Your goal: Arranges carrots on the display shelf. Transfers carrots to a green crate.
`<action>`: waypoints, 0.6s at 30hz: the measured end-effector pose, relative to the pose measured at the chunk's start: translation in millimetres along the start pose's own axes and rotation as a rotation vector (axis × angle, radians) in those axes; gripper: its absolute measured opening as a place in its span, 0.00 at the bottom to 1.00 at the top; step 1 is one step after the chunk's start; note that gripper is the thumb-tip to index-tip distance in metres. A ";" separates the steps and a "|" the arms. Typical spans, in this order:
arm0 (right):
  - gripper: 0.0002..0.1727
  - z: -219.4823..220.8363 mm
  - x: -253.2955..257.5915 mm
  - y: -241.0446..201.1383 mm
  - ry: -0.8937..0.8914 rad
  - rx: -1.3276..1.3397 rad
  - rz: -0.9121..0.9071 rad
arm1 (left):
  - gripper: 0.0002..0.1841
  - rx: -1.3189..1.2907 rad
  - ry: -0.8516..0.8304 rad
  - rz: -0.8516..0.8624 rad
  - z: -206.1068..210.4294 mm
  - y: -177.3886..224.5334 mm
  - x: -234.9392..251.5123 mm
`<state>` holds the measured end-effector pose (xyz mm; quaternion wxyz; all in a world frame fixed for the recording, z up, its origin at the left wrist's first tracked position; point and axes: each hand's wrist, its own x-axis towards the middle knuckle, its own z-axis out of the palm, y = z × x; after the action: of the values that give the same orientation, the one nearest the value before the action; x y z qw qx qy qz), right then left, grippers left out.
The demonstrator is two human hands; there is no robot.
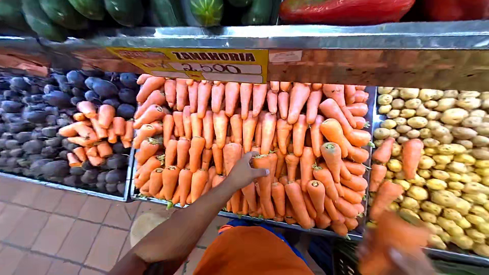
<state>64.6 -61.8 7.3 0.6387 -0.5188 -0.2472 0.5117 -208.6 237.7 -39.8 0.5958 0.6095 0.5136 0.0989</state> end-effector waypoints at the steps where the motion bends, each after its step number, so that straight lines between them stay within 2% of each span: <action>1: 0.35 26.5 27.2 18.6 0.034 0.037 0.010 | 0.42 -0.012 -0.010 0.009 3.9 -1.0 5.3; 3: 0.41 64.6 71.6 51.7 0.101 0.055 0.038 | 0.41 0.009 -0.020 0.021 10.4 -2.8 16.4; 4: 0.41 78.6 88.6 62.6 0.122 0.037 0.058 | 0.40 0.031 -0.019 0.019 13.6 -2.1 20.2; 6: 0.33 95.1 118.1 75.2 0.146 -0.042 0.068 | 0.37 0.103 0.009 0.037 19.5 3.2 25.4; 8: 0.27 100.7 143.3 78.9 0.200 -0.241 0.042 | 0.37 0.181 0.045 0.067 25.8 8.9 28.4; 12: 0.40 100.1 179.7 81.0 0.228 -0.620 0.085 | 0.41 0.319 0.144 0.084 44.6 12.1 30.5; 14: 0.40 101.3 191.0 83.1 0.232 -0.762 0.085 | 0.41 0.344 0.210 0.093 53.0 14.2 29.7; 16: 0.38 102.8 196.8 86.3 0.231 -0.877 0.055 | 0.38 0.334 0.257 0.085 58.3 15.9 27.2; 18: 0.39 102.5 198.4 89.6 0.229 -0.920 0.012 | 0.37 0.348 0.277 0.076 61.3 15.5 25.1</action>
<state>12.6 155.3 -82.6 0.3626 -0.8025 -0.3730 0.2922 -144.5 221.7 -55.9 0.4012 0.7027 0.5764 0.1139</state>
